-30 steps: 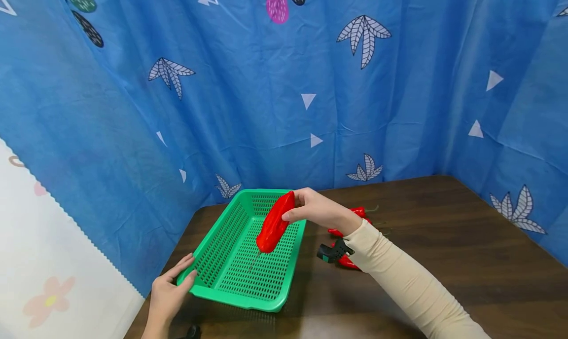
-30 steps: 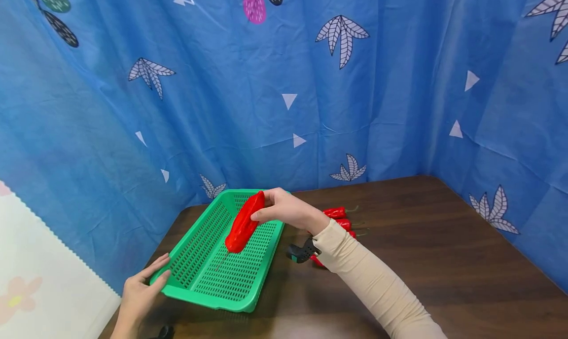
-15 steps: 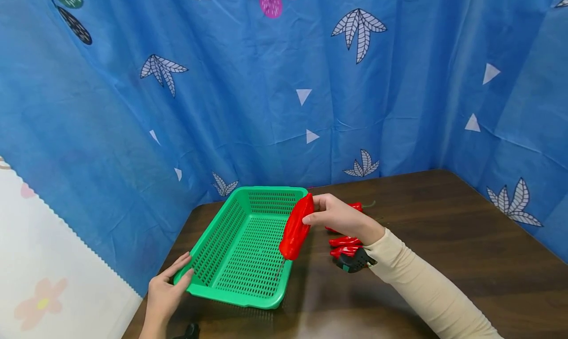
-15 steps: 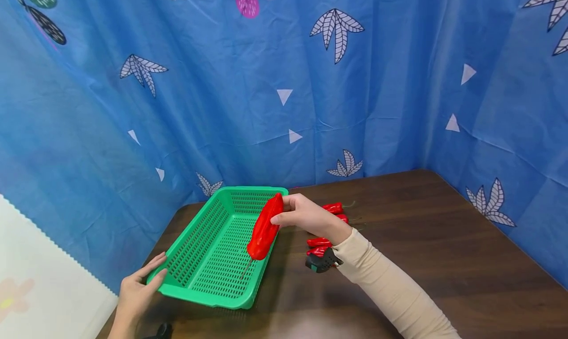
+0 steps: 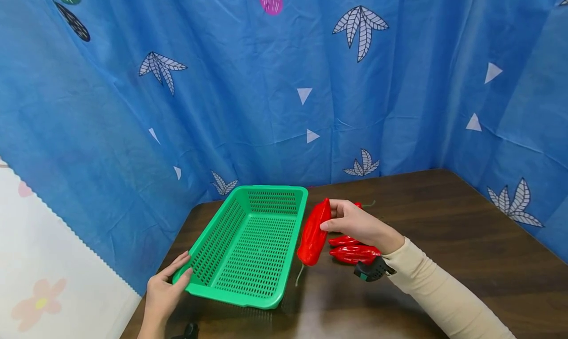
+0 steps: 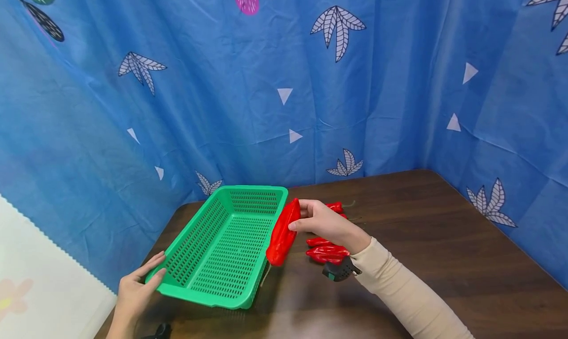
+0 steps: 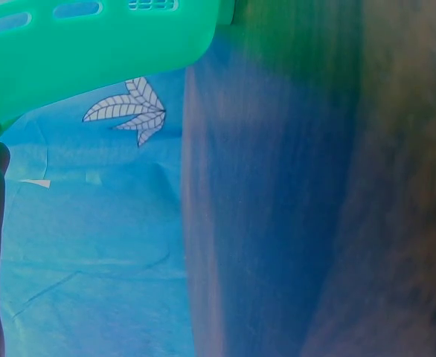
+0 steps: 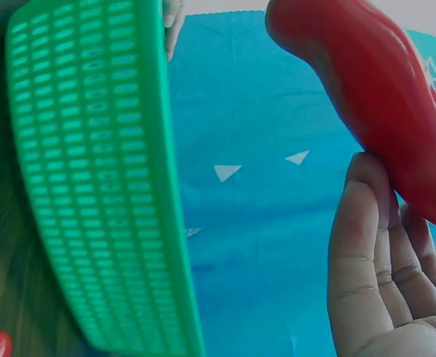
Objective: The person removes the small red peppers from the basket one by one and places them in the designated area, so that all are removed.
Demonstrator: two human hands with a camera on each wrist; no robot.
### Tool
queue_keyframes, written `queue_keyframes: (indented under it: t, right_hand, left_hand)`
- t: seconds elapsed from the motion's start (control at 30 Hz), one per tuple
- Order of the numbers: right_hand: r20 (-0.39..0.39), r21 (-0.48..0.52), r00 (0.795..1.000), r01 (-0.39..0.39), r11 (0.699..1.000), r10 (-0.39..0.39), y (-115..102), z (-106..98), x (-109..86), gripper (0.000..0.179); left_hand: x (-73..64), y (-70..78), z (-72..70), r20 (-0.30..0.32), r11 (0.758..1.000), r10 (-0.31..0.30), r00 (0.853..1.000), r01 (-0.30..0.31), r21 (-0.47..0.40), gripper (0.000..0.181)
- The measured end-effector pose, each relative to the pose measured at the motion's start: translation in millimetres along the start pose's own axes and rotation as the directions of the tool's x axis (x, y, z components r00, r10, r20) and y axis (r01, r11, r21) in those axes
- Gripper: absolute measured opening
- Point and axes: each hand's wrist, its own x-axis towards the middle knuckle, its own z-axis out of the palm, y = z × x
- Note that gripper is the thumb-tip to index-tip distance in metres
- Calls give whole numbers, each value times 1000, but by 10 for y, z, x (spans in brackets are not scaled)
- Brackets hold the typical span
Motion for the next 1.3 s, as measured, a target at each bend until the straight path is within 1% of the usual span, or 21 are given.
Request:
queue_keyframes:
  t: [0.13, 0.3, 0.47, 0.53, 0.77, 0.93, 1.17, 1.23, 1.3]
  right_hand:
    - [-30, -24, 999, -10, 1000, 9, 50, -63, -76, 36]
    - [-68, -64, 998, -18, 998, 14, 88, -132, -136, 39]
    - [-112, -92, 993, -39, 995, 29, 90, -211, -206, 40]
    - [-119, -87, 992, -44, 995, 33, 85, -239, -226, 40]
    - [-100, -68, 995, -16, 998, 9, 107, -311, -250, 38]
    - [-75, -66, 997, -31, 997, 26, 119, -329, -254, 42]
    - [-51, -31, 997, -64, 997, 63, 101, -329, -262, 50]
    - [-46, -31, 997, -67, 997, 66, 90, -327, -265, 49]
    - [-22, -35, 998, -58, 998, 58, 86, -328, -269, 45]
  left_hand:
    - [-2, -13, -11, -1, 1000, 2, 1000, -2, 2, 34]
    - [4, -25, -22, -17, 1000, 11, 1000, -11, 3, 34]
    - [18, -15, -16, 1, 1000, 17, 1000, -17, 15, 35]
    - [23, -9, -12, 6, 1000, 11, 1000, -11, 18, 35]
    - [34, 13, -15, 12, 1000, 5, 1000, -5, 25, 35]
    - [27, 11, -17, 7, 1000, 2, 1000, -2, 21, 36]
    - [10, 4, -17, 10, 1000, 2, 1000, -3, 16, 36]
    - [3, 4, -16, 11, 1000, 1, 1000, -1, 15, 36]
    - [-2, 2, -11, 8, 1000, 3, 1000, -4, 21, 36]
